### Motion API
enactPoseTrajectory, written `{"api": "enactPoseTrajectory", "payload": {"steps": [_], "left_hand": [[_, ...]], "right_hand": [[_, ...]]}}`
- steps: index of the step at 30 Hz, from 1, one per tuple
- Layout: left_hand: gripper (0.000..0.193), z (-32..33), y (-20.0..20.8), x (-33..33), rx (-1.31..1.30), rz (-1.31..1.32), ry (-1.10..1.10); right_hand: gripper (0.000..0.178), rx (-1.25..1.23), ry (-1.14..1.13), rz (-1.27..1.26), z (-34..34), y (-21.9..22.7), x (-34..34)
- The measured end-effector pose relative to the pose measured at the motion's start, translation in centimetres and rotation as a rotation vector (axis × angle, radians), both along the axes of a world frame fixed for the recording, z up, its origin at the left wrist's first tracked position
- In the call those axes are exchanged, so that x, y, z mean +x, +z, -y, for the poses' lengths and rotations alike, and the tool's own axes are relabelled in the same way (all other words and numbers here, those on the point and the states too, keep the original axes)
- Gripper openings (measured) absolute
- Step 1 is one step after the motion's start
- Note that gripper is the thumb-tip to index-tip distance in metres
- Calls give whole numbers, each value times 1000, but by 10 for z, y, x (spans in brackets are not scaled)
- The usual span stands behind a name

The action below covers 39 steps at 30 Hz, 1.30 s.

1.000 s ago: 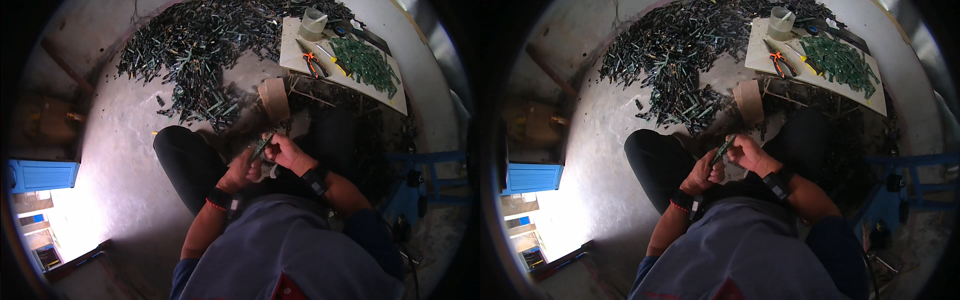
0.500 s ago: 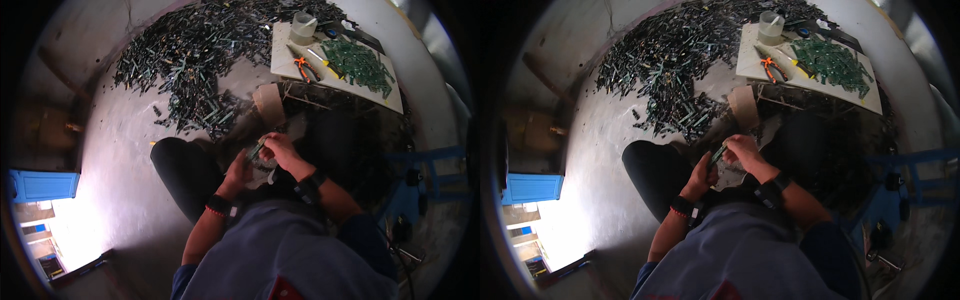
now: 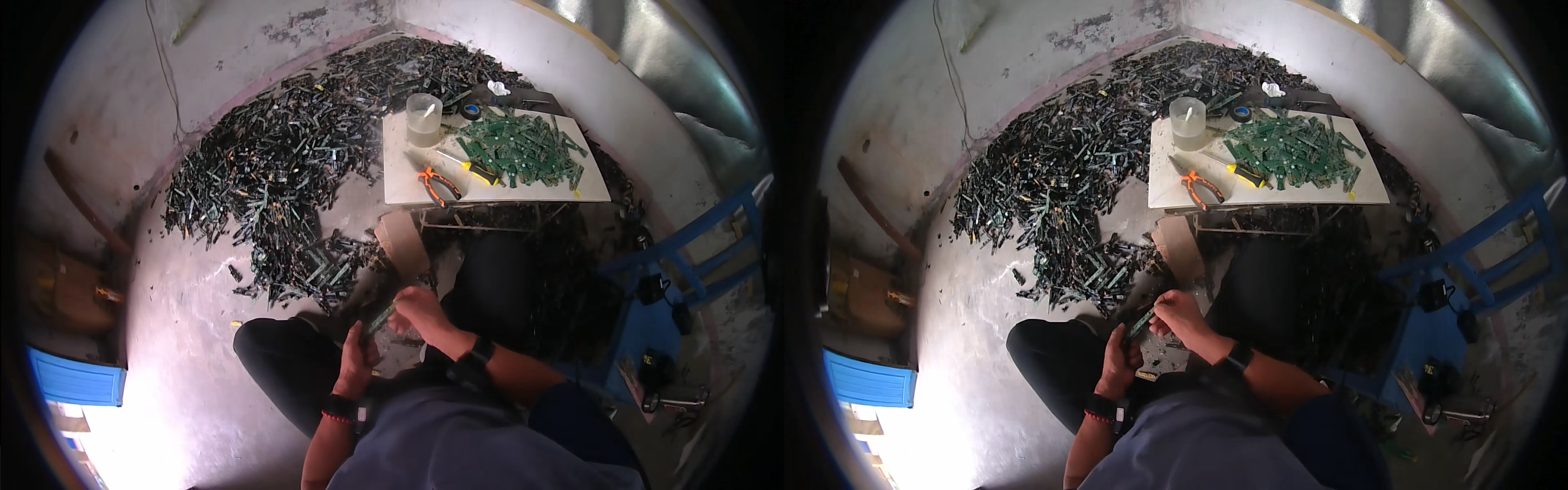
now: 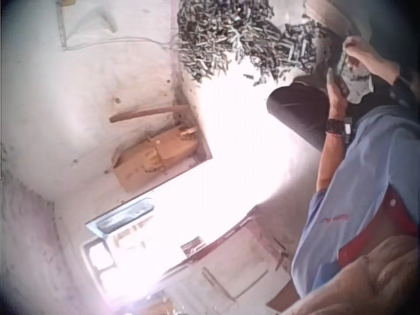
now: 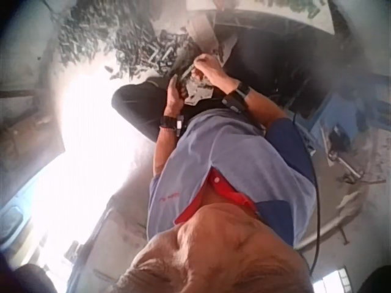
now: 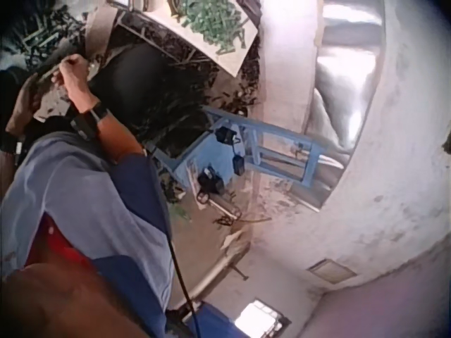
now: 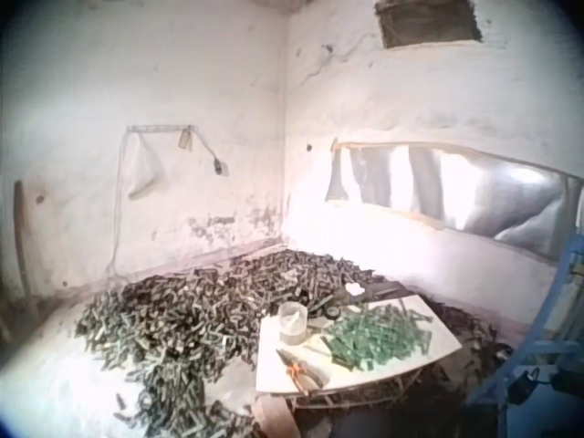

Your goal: The person sits on the floor and uses pliers and a screwdriver to strip components from green circuit boards. They repeatedly cut and pry parts off the boards, placing the separated pieces onto a nearby table.

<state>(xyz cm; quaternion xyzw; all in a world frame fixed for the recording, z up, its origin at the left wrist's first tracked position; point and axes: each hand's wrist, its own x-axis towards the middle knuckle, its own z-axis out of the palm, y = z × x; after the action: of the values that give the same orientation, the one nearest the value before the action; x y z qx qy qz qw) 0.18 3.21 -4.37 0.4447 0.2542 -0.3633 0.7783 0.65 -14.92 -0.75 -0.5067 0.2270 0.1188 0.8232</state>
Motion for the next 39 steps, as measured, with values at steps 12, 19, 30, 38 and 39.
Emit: {"api": "enactPoseTrajectory", "payload": {"steps": [12, 19, 30, 38, 39], "left_hand": [[35, 9, 4, 15, 136, 75, 107], [28, -4, -8, 25, -169, -156, 187], [30, 0, -2, 23, -231, -213, 144], [29, -2, -14, 21, -242, -154, 112], [27, 0, -11, 20, -216, -147, 114]], "right_hand": [[25, -49, 342, 34, 15, 36, -32], [21, -1415, -513, 467, 142, 63, 64], [26, -1992, -103, 169, 213, 46, 122], [29, -2155, -268, 763, 180, 64, 96], [28, -2147, -243, 819, 170, 72, 88]]}}
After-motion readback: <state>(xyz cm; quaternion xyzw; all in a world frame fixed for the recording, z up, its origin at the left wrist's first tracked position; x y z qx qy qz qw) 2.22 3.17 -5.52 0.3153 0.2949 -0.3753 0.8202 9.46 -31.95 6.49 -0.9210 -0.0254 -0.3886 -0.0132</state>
